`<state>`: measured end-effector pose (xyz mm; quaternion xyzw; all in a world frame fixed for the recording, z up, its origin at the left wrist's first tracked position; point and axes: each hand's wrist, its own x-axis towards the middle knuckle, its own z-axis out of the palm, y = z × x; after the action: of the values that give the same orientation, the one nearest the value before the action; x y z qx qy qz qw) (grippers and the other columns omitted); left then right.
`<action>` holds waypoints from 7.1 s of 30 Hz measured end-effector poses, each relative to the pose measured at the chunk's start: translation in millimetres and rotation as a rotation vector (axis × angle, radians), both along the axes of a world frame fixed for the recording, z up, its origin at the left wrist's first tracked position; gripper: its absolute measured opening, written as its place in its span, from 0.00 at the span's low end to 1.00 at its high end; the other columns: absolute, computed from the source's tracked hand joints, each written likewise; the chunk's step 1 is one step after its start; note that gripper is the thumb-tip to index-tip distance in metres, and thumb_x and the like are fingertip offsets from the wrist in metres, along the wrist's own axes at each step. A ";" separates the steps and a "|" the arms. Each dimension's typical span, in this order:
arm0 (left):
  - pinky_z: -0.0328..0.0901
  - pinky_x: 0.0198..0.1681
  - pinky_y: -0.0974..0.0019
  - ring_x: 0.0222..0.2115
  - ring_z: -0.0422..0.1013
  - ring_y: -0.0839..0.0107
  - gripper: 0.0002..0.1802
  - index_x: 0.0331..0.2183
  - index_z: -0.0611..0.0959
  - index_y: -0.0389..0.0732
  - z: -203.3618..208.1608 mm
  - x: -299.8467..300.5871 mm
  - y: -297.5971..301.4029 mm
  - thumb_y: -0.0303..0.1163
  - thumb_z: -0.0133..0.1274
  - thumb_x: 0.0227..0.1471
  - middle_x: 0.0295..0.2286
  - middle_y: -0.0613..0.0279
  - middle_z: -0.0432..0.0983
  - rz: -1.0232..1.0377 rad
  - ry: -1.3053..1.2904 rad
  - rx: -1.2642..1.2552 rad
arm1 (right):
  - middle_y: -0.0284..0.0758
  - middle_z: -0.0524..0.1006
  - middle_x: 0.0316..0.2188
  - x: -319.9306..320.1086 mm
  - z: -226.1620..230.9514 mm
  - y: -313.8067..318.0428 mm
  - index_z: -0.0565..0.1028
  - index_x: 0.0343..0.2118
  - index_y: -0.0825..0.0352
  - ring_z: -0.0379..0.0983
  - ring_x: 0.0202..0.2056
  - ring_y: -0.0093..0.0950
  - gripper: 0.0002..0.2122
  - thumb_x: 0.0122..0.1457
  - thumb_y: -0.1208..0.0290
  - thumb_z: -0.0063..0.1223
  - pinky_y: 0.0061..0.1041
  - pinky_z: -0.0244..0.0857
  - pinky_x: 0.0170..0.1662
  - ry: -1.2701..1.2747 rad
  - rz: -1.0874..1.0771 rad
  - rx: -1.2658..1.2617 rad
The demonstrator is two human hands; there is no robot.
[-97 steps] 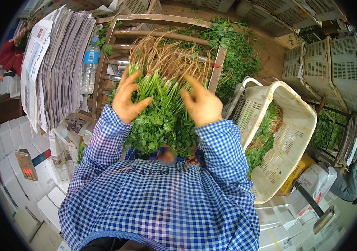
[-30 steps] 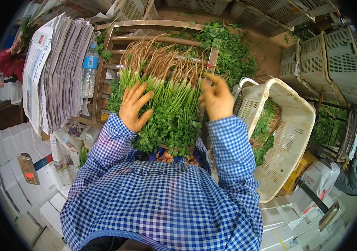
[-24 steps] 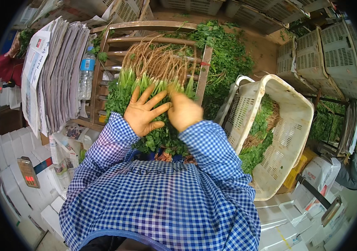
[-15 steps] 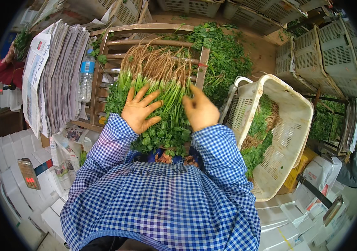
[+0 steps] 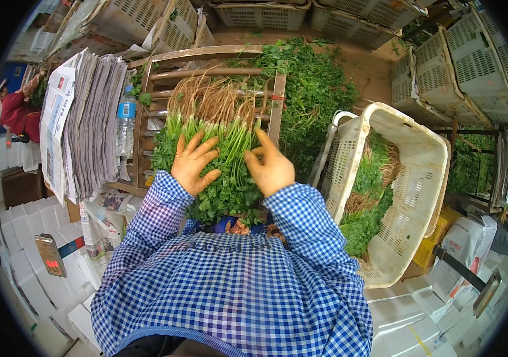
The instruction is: The person picks through a bunch of cilantro by hand, removing damaged stalks and debris, and places the cleaned bunch into a plastic basket.
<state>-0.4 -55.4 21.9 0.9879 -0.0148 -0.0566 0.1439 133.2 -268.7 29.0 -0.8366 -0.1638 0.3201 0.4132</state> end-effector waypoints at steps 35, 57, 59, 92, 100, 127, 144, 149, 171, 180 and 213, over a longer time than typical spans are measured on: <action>0.60 0.64 0.56 0.59 0.64 0.47 0.51 0.65 0.57 0.31 -16.7 6.7 38.8 0.52 0.60 0.55 0.58 0.33 0.64 0.699 0.121 -0.304 | 0.54 0.75 0.53 -16.2 -22.3 57.1 0.43 0.70 0.71 0.76 0.51 0.48 0.43 0.64 0.48 0.51 0.37 0.71 0.54 -0.023 0.104 -0.198; 0.71 0.53 0.56 0.45 0.77 0.53 0.38 0.58 0.71 0.33 26.6 1.9 -4.3 0.37 0.66 0.50 0.44 0.42 0.80 0.983 -0.033 -0.647 | 0.52 0.70 0.59 -4.9 -31.7 84.3 0.55 0.66 0.77 0.69 0.59 0.43 0.43 0.60 0.49 0.60 0.33 0.63 0.62 0.261 0.227 0.083; 0.71 0.53 0.57 0.46 0.77 0.55 0.37 0.58 0.70 0.35 18.7 2.5 -2.8 0.36 0.65 0.51 0.44 0.44 0.80 1.035 -0.083 -0.670 | 0.50 0.72 0.58 -3.4 -39.4 90.2 0.59 0.64 0.76 0.70 0.58 0.41 0.39 0.60 0.51 0.61 0.32 0.64 0.61 0.293 0.179 0.084; 0.67 0.57 0.60 0.51 0.72 0.62 0.40 0.56 0.70 0.32 61.8 -528.8 95.2 0.32 0.71 0.44 0.49 0.50 0.76 1.392 -0.539 -0.701 | 0.44 0.76 0.51 -454.6 -21.2 269.8 0.66 0.58 0.72 0.72 0.52 0.36 0.26 0.61 0.66 0.61 0.32 0.66 0.56 0.735 1.057 0.431; 0.67 0.56 0.55 0.51 0.73 0.51 0.42 0.57 0.72 0.36 -97.2 -573.8 143.2 0.42 0.70 0.44 0.50 0.41 0.76 1.443 0.444 -0.482 | 0.49 0.50 0.68 -525.4 -151.7 262.6 0.51 0.68 0.69 0.46 0.69 0.45 0.31 0.68 0.61 0.49 0.42 0.46 0.70 1.111 0.723 -0.202; 0.36 0.69 0.33 0.70 0.32 0.43 0.55 0.69 0.51 0.56 -114.7 -504.3 110.6 0.48 0.65 0.48 0.70 0.48 0.35 1.147 0.763 -0.218 | 0.46 0.76 0.51 -359.4 -54.5 277.1 0.61 0.63 0.74 0.76 0.51 0.33 0.24 0.71 0.64 0.44 0.28 0.70 0.56 1.123 0.807 0.161; 0.35 0.69 0.33 0.70 0.32 0.41 0.76 0.70 0.43 0.50 -143.0 -592.8 66.0 0.59 0.73 0.31 0.70 0.50 0.31 1.247 0.756 -0.232 | 0.44 0.76 0.54 -517.8 -173.5 423.7 0.74 0.55 0.62 0.73 0.55 0.43 0.22 0.63 0.54 0.51 0.43 0.66 0.58 -0.431 1.522 -0.563; 0.38 0.69 0.35 0.69 0.32 0.39 0.74 0.70 0.43 0.48 -114.9 -594.1 78.7 0.54 0.74 0.34 0.70 0.47 0.29 1.155 0.782 -0.347 | 0.37 0.82 0.23 -497.0 -169.1 433.1 0.75 0.49 0.67 0.78 0.21 0.29 0.13 0.65 0.68 0.47 0.30 0.72 0.27 0.024 1.423 -0.567; 0.40 0.69 0.40 0.69 0.43 0.48 0.61 0.70 0.46 0.49 -170.1 -518.6 136.0 0.62 0.61 0.48 0.69 0.52 0.43 1.442 0.586 -0.151 | 0.43 0.81 0.46 -506.5 -183.4 421.0 0.73 0.55 0.64 0.79 0.47 0.42 0.24 0.61 0.53 0.53 0.41 0.72 0.51 -0.498 1.519 -0.511; 0.41 0.70 0.41 0.69 0.43 0.49 0.60 0.70 0.47 0.51 -174.4 -525.1 129.6 0.63 0.61 0.48 0.69 0.52 0.43 1.430 0.545 -0.116 | 0.42 0.82 0.34 -488.7 -134.7 415.6 0.78 0.41 0.69 0.81 0.29 0.35 0.11 0.64 0.66 0.50 0.34 0.75 0.33 -0.141 1.498 -0.492; 0.59 0.63 0.47 0.57 0.68 0.47 0.22 0.55 0.76 0.29 36.2 -119.3 -64.0 0.30 0.50 0.62 0.52 0.43 0.75 -0.056 -0.390 -0.282 | 0.41 0.80 0.46 -208.8 -33.0 -146.4 0.66 0.62 0.70 0.78 0.44 0.27 0.23 0.63 0.84 0.49 0.26 0.71 0.52 0.156 -0.515 0.594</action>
<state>-119.8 -119.5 58.1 0.9494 -0.0775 0.1341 0.2733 -75.6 -415.1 -4.0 -0.6677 -0.0023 0.2075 0.7149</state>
